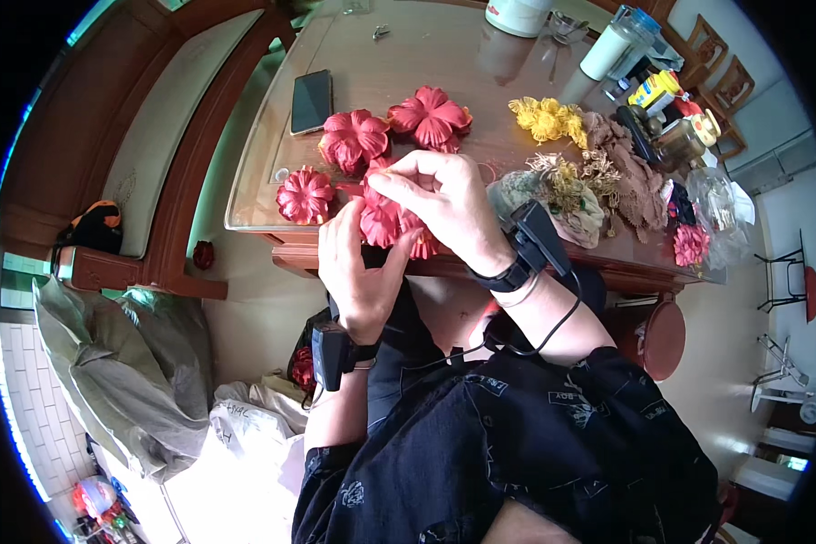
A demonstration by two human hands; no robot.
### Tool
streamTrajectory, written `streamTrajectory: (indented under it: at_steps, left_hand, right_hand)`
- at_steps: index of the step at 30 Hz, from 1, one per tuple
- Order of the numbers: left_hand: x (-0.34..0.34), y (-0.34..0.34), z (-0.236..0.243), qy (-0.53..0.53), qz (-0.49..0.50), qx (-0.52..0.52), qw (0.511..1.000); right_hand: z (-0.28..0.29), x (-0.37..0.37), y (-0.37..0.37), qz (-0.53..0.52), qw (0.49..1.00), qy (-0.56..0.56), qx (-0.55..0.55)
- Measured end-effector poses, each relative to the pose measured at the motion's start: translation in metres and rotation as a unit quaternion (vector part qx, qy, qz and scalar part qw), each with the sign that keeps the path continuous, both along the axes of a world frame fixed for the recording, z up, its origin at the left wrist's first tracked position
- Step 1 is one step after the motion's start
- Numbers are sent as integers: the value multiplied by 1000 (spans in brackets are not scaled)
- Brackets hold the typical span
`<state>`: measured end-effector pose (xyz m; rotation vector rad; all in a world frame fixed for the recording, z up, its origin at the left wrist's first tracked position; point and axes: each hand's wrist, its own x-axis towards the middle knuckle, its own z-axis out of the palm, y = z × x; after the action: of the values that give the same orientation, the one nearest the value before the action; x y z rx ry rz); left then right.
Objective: Assemble decorative fabric flowers using a glue gun.
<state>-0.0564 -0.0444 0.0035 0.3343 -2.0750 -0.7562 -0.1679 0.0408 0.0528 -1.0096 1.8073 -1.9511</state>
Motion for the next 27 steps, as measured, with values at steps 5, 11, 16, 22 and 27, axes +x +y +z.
streamTrajectory:
  at_steps: [5,11,16,22,27]
  left_hand:
    - [-2,29,-4,38,-69,225,971]
    - [-4,47,12,75,-175,465,865]
    - [-9,56,17,36,-232,508,829]
    - [-19,79,29,11,-272,475,837]
    - [-37,82,44,36,-321,509,798]
  right_hand:
    - [1,5,33,4,997,40,72]
    - [3,9,75,-94,986,129,34]
    - [8,8,108,-77,990,59,105]
    - [-6,-2,125,-24,999,-12,43]
    - [13,-10,143,-53,996,-8,74]
